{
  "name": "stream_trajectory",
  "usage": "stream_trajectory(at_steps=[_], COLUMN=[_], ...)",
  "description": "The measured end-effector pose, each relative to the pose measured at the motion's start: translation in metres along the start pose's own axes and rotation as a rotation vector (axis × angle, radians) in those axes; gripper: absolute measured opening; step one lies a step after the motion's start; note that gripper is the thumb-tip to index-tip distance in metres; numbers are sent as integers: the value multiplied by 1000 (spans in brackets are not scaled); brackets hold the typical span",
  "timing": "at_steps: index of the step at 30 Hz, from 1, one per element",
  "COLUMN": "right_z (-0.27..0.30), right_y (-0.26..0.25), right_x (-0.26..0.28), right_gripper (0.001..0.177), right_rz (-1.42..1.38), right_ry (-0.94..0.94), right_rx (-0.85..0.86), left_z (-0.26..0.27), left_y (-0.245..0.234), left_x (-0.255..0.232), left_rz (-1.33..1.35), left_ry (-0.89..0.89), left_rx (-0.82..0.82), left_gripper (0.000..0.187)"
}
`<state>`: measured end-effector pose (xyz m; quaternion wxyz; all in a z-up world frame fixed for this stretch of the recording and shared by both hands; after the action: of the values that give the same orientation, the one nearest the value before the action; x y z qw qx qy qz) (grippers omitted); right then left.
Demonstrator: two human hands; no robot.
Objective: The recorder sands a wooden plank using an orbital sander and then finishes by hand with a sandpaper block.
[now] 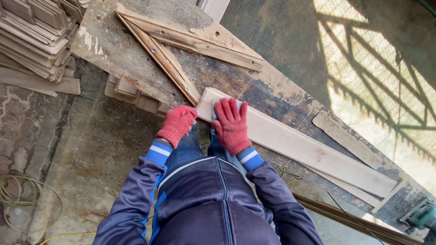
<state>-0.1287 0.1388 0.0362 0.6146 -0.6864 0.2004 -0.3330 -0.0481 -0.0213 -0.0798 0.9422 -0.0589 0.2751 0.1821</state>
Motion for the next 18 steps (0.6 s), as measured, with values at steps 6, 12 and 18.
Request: stream_trajectory(at_steps=[6, 12, 18], right_z=[-56, 13, -40], right_y=[4, -1, 10], right_x=[10, 1, 2], right_gripper=[59, 60, 57], right_rz=[-66, -27, -10], right_ry=[59, -12, 45], right_rx=[-90, -35, -100], left_z=[-19, -5, 9], left_y=[-2, 2, 1], left_x=[17, 10, -14], left_rz=[-28, -42, -119], left_ry=[-13, -18, -8], left_rx=[-1, -15, -7], left_gripper=[11, 4, 4])
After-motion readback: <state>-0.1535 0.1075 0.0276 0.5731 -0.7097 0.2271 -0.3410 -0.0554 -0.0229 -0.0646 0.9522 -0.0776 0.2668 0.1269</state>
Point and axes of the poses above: each hand's wrist, its own z-axis away from the middle knuckle, its own y-axis out of the palm, x = y × z, the point moved 10 cm from there along -z, towards the middle knuckle, and after that the axes turned 1 degree about -x, right-handed, at the moved point
